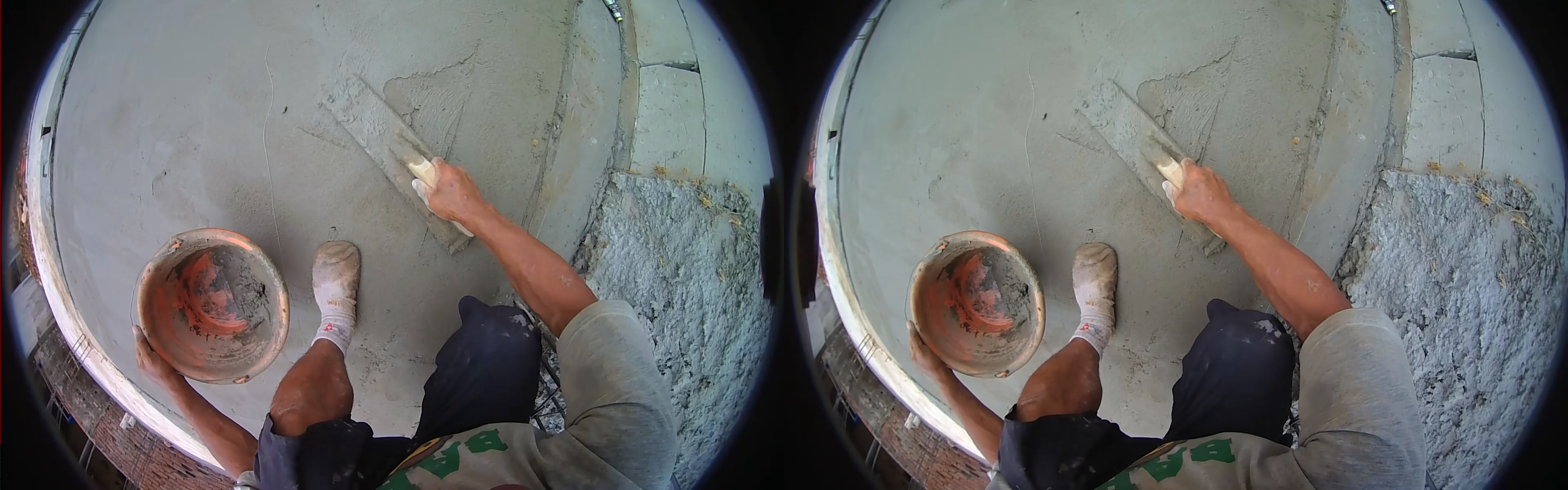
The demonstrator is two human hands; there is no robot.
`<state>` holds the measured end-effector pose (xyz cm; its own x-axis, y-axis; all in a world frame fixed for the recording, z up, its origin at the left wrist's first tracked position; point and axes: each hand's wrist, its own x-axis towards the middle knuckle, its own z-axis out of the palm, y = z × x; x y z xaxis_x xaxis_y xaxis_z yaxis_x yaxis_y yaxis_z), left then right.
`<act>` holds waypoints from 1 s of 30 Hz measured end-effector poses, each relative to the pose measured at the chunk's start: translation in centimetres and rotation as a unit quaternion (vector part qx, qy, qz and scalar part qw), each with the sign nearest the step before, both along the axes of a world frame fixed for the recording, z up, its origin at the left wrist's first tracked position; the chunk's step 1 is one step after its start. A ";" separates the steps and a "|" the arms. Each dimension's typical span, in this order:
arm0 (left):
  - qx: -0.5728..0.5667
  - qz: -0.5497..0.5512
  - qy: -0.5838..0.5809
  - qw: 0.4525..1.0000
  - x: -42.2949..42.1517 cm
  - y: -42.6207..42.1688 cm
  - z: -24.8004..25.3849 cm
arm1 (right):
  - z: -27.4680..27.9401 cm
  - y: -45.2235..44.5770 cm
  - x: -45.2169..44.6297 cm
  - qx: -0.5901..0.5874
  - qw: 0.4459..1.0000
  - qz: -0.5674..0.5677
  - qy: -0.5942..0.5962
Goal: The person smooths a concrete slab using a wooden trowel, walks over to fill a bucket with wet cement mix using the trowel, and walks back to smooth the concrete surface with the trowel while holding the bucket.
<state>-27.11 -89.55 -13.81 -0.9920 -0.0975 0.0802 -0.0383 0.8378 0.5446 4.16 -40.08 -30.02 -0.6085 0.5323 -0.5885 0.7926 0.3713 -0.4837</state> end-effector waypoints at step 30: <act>-0.046 0.011 -0.001 0.999 1.9 1.1 0.6 | -3.3 17.0 -5.2 0.070 0.975 -0.199 0.068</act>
